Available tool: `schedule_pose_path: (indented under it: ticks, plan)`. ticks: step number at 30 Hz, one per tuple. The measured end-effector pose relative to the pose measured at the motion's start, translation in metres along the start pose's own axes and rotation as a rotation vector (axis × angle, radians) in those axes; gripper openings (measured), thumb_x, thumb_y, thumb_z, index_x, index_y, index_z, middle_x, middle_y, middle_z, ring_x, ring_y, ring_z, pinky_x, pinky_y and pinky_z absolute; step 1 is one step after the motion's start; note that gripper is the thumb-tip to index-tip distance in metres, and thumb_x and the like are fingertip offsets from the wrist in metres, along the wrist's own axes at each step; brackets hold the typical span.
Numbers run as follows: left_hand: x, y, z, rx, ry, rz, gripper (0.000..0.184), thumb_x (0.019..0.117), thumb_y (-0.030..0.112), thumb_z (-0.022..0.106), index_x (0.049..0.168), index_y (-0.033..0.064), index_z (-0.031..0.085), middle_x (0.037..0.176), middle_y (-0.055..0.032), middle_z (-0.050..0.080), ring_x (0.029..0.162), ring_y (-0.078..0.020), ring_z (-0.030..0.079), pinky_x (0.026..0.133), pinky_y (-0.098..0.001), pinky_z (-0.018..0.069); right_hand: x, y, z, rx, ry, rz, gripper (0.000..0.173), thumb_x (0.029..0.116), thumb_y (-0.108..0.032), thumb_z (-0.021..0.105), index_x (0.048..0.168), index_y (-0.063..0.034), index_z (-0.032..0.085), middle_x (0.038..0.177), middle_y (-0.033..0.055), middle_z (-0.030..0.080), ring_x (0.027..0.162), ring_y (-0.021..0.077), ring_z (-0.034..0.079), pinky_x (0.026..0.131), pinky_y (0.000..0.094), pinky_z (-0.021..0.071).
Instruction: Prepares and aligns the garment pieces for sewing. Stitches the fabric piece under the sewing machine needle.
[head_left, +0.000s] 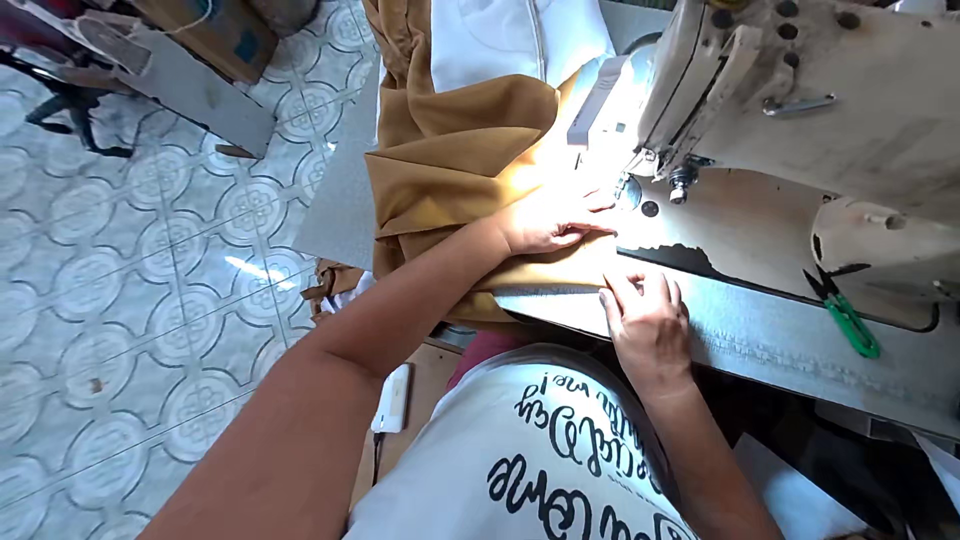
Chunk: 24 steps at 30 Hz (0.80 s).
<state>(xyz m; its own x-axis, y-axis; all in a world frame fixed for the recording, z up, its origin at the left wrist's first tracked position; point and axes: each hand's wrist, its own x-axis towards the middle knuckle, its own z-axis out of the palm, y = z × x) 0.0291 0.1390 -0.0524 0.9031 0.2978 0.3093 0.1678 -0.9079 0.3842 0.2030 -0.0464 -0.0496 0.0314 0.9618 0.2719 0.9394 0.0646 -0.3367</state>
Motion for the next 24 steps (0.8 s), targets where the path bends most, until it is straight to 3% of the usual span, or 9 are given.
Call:
schedule_pose_path:
  ticks: [3,6,9,12,16,18,19,21,24]
  plan:
    - [-0.003,0.009,0.009,0.106,0.106,-0.013,0.035,0.0998,0.011,0.051,0.123,0.0179,0.076,0.138,-0.0134,0.065,0.137,-0.0362,0.052,0.113,-0.0531,0.0388,0.020,-0.013,-0.019,0.182,0.026,0.033,0.023,0.1000,-0.018,0.064,0.114,-0.0030,0.075,0.112,0.0186,0.067,0.103,0.0322,0.067,0.087,0.0436,0.0576]
    - [-0.008,0.025,0.019,0.132,0.253,-0.044,0.027,0.0997,0.009,0.055,0.114,0.0106,0.077,0.132,-0.0152,0.068,0.130,-0.0346,0.058,0.108,-0.0509,0.0439,0.043,-0.026,-0.019,0.340,0.072,0.081,0.023,0.1034,-0.013,0.058,0.118,0.0010,0.068,0.107,0.0165,0.071,0.091,0.0243,0.072,0.079,0.0374,0.0612]
    - [-0.015,0.035,0.025,0.126,0.319,-0.118,0.023,0.0998,0.011,0.058,0.114,0.0079,0.076,0.123,-0.0147,0.071,0.120,-0.0294,0.064,0.104,-0.0452,0.0485,0.052,-0.029,-0.005,0.319,-0.006,0.204,0.022,0.1026,-0.009,0.058,0.119,0.0033,0.066,0.110,0.0236,0.069,0.092,0.0366,0.072,0.079,0.0517,0.0594]
    - [-0.012,0.040,0.012,0.129,0.209,-0.138,0.020,0.0976,0.010,0.059,0.110,0.0044,0.073,0.116,-0.0139,0.072,0.116,-0.0291,0.065,0.105,-0.0448,0.0461,0.051,-0.027,0.004,0.240,0.003,0.192,0.018,0.0997,-0.004,0.058,0.112,0.0043,0.068,0.105,0.0246,0.070,0.090,0.0385,0.072,0.076,0.0526,0.0590]
    - [0.018,0.037,-0.027,0.167,-0.162,-0.177,0.023,0.1038,0.015,0.054,0.106,0.0057,0.075,0.104,-0.0121,0.073,0.101,-0.0282,0.070,0.089,-0.0459,0.0543,0.049,-0.026,0.006,0.198,-0.007,0.166,0.022,0.0996,-0.005,0.058,0.115,0.0040,0.070,0.113,0.0250,0.069,0.097,0.0382,0.072,0.082,0.0513,0.0597]
    - [0.036,0.029,-0.038,0.188,-0.328,-0.203,0.021,0.1031,0.017,0.057,0.106,0.0073,0.075,0.110,-0.0129,0.072,0.105,-0.0314,0.069,0.091,-0.0516,0.0532,0.050,-0.025,0.007,0.188,-0.010,0.173,0.019,0.1001,-0.005,0.058,0.112,0.0047,0.069,0.113,0.0253,0.068,0.095,0.0380,0.072,0.080,0.0504,0.0604]
    - [0.044,0.021,-0.038,0.181,-0.352,-0.182,0.017,0.1001,0.018,0.062,0.103,0.0085,0.076,0.109,-0.0128,0.072,0.105,-0.0324,0.069,0.091,-0.0547,0.0525,0.051,-0.025,0.007,0.182,-0.011,0.189,0.016,0.0990,-0.005,0.059,0.105,0.0048,0.069,0.109,0.0252,0.068,0.090,0.0381,0.072,0.076,0.0504,0.0606]
    - [0.054,0.005,-0.038,0.160,-0.390,-0.147,0.012,0.0915,0.022,0.073,0.097,0.0121,0.076,0.105,-0.0106,0.071,0.105,-0.0322,0.067,0.089,-0.0586,0.0503,0.054,-0.024,0.010,0.183,0.001,0.216,0.015,0.0980,-0.006,0.060,0.103,0.0037,0.071,0.107,0.0245,0.068,0.087,0.0378,0.072,0.072,0.0500,0.0606]
    - [0.049,-0.025,-0.032,-0.048,-0.300,-0.060,0.010,0.0865,0.020,0.078,0.092,0.0122,0.079,0.099,-0.0070,0.075,0.101,-0.0261,0.069,0.089,-0.0507,0.0508,0.059,-0.023,0.013,0.233,0.032,0.254,0.019,0.0961,-0.006,0.064,0.112,0.0022,0.071,0.111,0.0233,0.068,0.086,0.0344,0.072,0.072,0.0469,0.0605]
